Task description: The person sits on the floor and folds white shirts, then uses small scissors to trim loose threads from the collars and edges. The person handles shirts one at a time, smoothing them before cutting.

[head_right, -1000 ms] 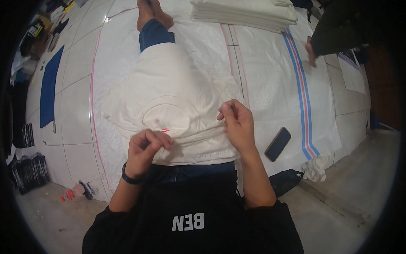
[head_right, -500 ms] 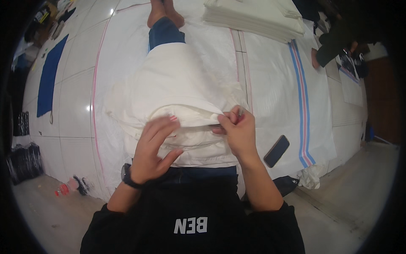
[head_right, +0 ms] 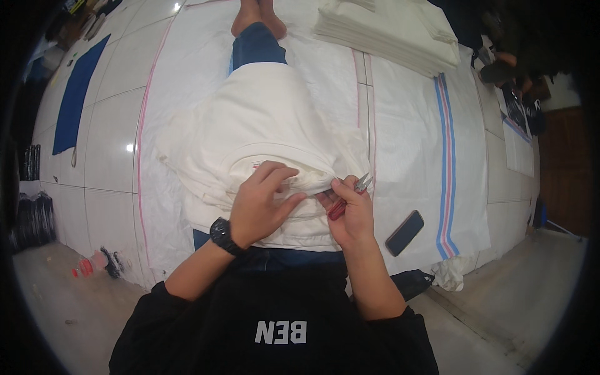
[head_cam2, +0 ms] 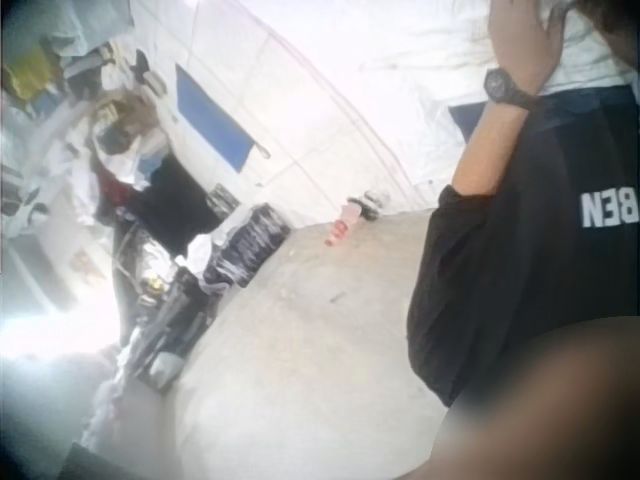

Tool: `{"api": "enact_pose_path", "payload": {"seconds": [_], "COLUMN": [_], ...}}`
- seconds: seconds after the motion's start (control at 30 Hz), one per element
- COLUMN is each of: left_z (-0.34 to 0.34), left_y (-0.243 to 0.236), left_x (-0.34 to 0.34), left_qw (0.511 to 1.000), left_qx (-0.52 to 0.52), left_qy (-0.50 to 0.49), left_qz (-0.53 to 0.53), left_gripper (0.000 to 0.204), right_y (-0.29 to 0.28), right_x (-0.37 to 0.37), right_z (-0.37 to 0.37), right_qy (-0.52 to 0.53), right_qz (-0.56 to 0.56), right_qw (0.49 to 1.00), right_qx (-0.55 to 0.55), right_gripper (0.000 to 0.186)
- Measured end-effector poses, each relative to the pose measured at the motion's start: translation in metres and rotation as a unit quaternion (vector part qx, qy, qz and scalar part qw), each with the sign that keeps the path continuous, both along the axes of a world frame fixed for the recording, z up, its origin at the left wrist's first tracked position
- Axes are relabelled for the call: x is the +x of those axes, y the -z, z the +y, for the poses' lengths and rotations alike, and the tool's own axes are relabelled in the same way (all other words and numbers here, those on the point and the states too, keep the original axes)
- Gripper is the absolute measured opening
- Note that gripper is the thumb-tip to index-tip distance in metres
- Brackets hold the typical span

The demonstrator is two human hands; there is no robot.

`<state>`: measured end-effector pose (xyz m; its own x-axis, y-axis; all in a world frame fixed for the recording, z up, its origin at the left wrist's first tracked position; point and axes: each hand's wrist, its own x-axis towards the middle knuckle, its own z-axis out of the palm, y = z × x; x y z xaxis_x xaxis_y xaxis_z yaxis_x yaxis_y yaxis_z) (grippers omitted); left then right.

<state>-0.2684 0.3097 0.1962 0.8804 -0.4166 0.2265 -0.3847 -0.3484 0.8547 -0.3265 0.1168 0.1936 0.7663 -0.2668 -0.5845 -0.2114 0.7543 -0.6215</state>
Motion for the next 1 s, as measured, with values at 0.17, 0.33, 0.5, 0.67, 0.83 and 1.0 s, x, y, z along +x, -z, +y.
{"api": "enact_pose_path", "payload": {"seconds": [0.17, 0.33, 0.5, 0.67, 0.83, 1.0], "left_z": [-0.011, 0.005, 0.016, 0.026, 0.027, 0.024], "left_y": [0.001, 0.005, 0.009, 0.002, -0.001, -0.001], "left_x": [0.005, 0.0, -0.012, -0.03, -0.039, -0.038], "left_qw": [0.988, 0.952, 0.923, 0.95, 0.941, 0.942], "left_qx": [0.008, -0.031, -0.173, -0.164, -0.19, -0.188], "left_qy": [0.016, 0.003, 0.034, 0.07, 0.06, 0.06], "left_qz": [0.152, 0.305, 0.343, 0.255, 0.274, 0.271], "left_gripper": [0.018, 0.02, 0.022, 0.02, 0.022, 0.022], "right_y": [0.008, 0.013, 0.007, -0.021, -0.045, -0.041], "right_x": [-0.004, -0.007, -0.007, -0.022, -0.047, -0.048], "right_z": [-0.006, -0.008, -0.008, -0.015, 0.003, 0.024], "right_qy": [-0.031, -0.054, -0.061, -0.125, -0.231, -0.271], "right_qz": [-0.054, -0.077, -0.077, -0.033, -0.03, -0.075], "right_qw": [0.998, 0.995, 0.994, 0.929, 0.693, 0.607], "right_qx": [0.024, 0.026, -0.038, -0.347, -0.682, -0.743], "right_gripper": [0.032, 0.034, 0.027, 0.013, 0.031, 0.034]}}
